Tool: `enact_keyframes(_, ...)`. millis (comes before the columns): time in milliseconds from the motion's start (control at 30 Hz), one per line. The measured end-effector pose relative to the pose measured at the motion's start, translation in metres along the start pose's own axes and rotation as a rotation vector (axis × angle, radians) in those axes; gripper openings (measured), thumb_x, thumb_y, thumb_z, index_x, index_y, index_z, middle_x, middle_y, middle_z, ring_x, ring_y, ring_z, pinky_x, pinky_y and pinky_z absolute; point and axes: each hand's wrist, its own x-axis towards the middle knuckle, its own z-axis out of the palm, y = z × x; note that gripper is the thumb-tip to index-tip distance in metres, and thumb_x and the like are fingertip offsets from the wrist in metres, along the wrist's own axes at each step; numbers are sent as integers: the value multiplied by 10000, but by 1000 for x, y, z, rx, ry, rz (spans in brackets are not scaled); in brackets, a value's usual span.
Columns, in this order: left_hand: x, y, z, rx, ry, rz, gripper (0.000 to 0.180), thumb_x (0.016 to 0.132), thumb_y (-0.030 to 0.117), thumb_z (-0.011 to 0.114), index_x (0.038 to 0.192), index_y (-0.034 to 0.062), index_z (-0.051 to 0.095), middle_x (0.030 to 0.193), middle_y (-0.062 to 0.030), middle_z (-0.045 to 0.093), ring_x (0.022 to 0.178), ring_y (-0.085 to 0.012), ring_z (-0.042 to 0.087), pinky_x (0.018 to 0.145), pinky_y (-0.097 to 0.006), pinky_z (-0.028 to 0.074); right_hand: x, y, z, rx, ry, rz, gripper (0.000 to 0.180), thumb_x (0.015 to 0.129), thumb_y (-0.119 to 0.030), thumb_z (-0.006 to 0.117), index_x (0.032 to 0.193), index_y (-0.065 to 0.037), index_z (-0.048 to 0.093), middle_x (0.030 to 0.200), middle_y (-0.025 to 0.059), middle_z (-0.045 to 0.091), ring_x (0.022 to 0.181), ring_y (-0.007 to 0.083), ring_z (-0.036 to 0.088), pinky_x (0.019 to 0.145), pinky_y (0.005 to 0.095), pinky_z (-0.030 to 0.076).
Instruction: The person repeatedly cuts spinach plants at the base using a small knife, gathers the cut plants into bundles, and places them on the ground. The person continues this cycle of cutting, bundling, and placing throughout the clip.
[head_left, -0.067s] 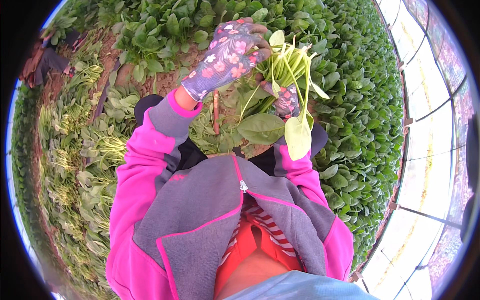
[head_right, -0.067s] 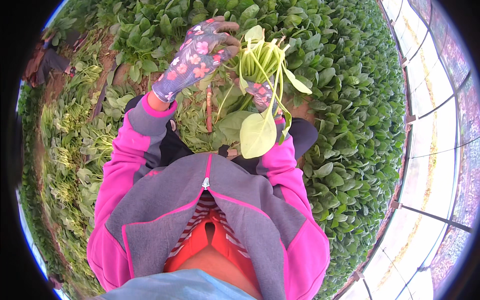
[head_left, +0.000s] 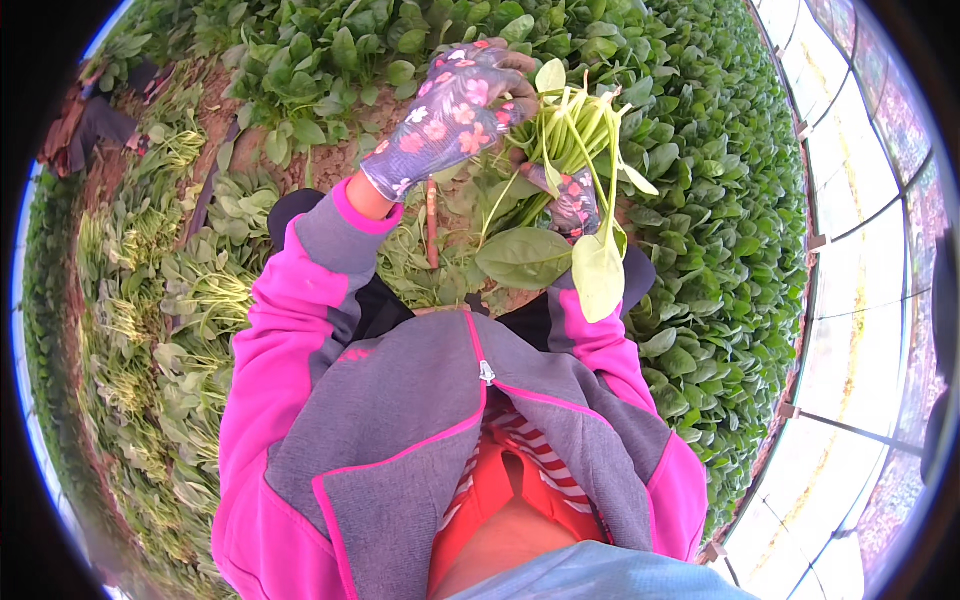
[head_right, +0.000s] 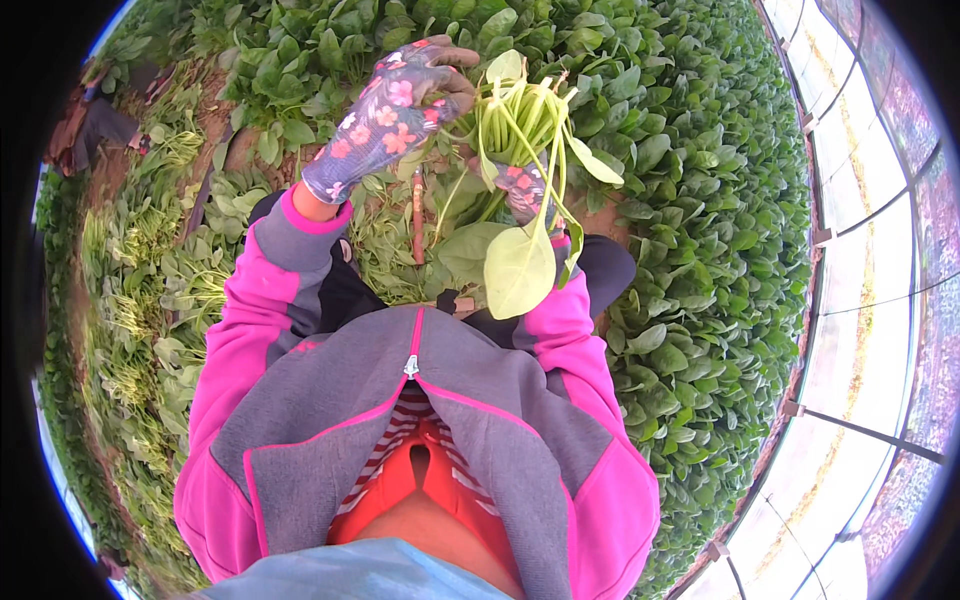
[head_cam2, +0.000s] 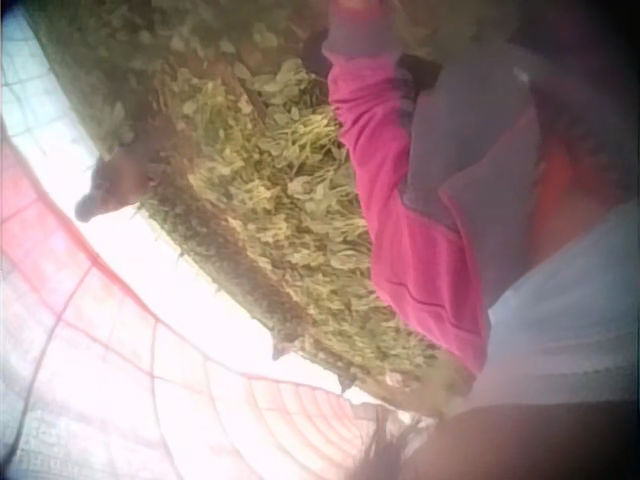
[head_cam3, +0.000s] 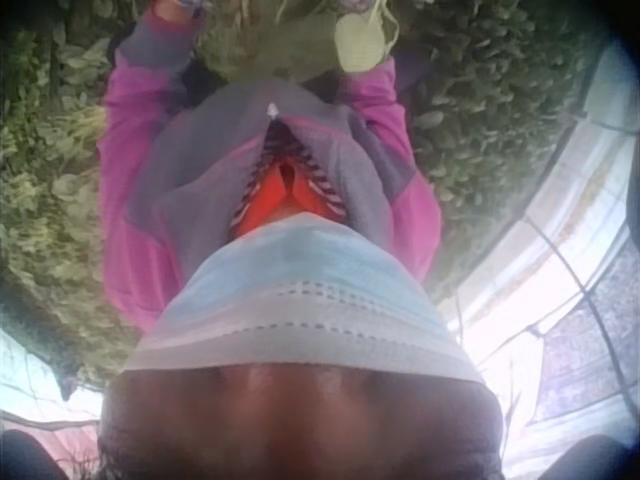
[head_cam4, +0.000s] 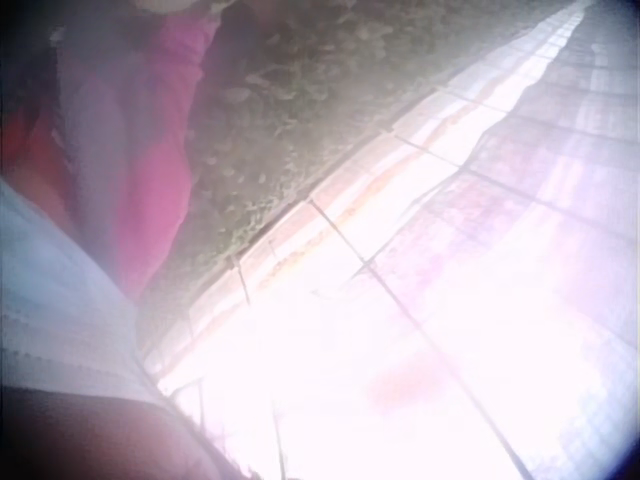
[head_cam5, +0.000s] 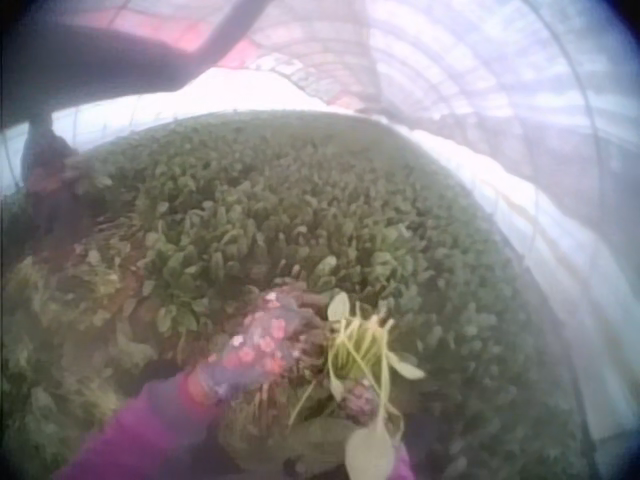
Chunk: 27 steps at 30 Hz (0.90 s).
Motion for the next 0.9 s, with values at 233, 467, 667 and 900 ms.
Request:
enact_keyframes(233,-10,-14,-6,-434,184,-154,116,867,129,578,897,32,634,1106,-117,621,1008,-212,576,844,-335,452,12,10,-16,-93,-91,-54,524,725,-12,756,1202,-25,541,973,93,655,857,192,639,718,309,541)
enact_keyframes(467,-52,-47,-25,-342,167,-500,225,842,76,634,1062,30,640,1131,-118,614,874,-136,620,753,-229,490,12,16,-35,216,-41,31,409,791,3,703,1171,-65,567,971,103,649,840,215,635,694,322,566)
enact_keyframes(667,-50,-38,-10,-301,257,-410,352,837,223,705,1148,70,635,1070,-64,641,914,-119,631,761,-254,520,7,19,-32,382,30,105,346,826,-79,675,1146,-13,564,986,133,649,854,250,640,683,369,584)
enact_keyframes(900,-33,-1,1,-435,184,-479,249,820,209,704,1017,59,679,856,-62,669,726,-147,632,661,-271,495,10,27,-22,340,-40,57,344,844,-121,668,1154,-19,558,977,129,650,846,273,637,704,380,575)
